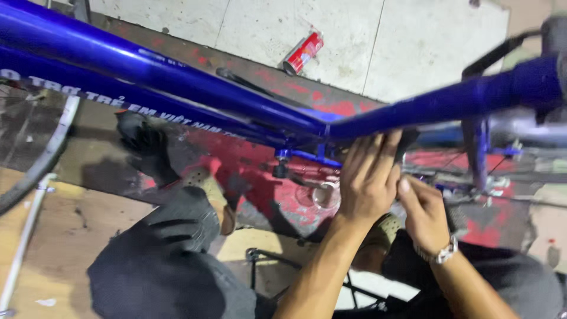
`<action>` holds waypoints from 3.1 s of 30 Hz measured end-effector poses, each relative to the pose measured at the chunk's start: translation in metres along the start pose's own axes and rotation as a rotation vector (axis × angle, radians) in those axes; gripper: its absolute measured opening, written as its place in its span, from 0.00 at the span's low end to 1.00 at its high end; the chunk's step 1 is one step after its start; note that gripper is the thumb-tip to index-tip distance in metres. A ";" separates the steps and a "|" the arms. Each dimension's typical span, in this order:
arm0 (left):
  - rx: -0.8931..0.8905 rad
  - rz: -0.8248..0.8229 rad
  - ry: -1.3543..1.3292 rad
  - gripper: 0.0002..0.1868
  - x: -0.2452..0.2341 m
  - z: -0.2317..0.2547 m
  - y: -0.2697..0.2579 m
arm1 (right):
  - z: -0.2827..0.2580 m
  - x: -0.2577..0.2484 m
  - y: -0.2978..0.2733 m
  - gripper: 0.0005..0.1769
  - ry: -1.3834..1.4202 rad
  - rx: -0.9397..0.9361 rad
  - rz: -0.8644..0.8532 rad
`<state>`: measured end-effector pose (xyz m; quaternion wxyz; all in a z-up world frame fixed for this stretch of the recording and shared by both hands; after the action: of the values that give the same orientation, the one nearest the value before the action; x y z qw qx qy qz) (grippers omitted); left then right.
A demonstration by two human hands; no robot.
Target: The person scrubs the frame and rear wheel area of a blue bicycle using a black abrasive pad. They wipe the seat post, chainstay, and rear triangle while sitting on a low stool in a workshop.
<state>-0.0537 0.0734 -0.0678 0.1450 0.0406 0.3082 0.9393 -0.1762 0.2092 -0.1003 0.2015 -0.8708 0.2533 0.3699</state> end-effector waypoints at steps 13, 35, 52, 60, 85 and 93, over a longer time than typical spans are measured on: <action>-0.064 0.004 -0.092 0.19 0.005 -0.021 -0.009 | -0.047 -0.046 -0.010 0.14 -0.112 -0.676 0.663; -0.109 -0.003 -0.231 0.07 0.014 -0.007 0.014 | -0.066 -0.037 0.024 0.24 0.057 -0.605 0.961; -0.110 0.019 -0.270 0.10 0.039 0.016 0.019 | -0.055 -0.043 0.019 0.27 0.048 -0.630 0.899; -0.160 0.106 -0.114 0.05 0.013 -0.007 0.006 | -0.052 -0.041 0.026 0.27 0.154 -0.616 0.933; 0.023 0.040 -0.170 0.19 0.035 0.039 0.002 | -0.044 -0.043 0.026 0.22 0.294 -0.667 0.825; -0.038 0.136 -0.006 0.08 0.008 0.011 -0.003 | -0.039 -0.044 0.025 0.21 0.266 -0.669 0.822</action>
<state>-0.0590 0.0848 -0.0608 0.0827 0.0614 0.2865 0.9525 -0.1961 0.1816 -0.0466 -0.2817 -0.7558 0.4646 0.3654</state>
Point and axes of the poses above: each hand's wrist, its own y-axis towards the middle knuckle, its own x-axis out of the palm, z = x × y, the point moved 2 cm from there along y, towards the middle knuckle, and after that the axes turned 14 degrees about -y, right-handed, at the moved point
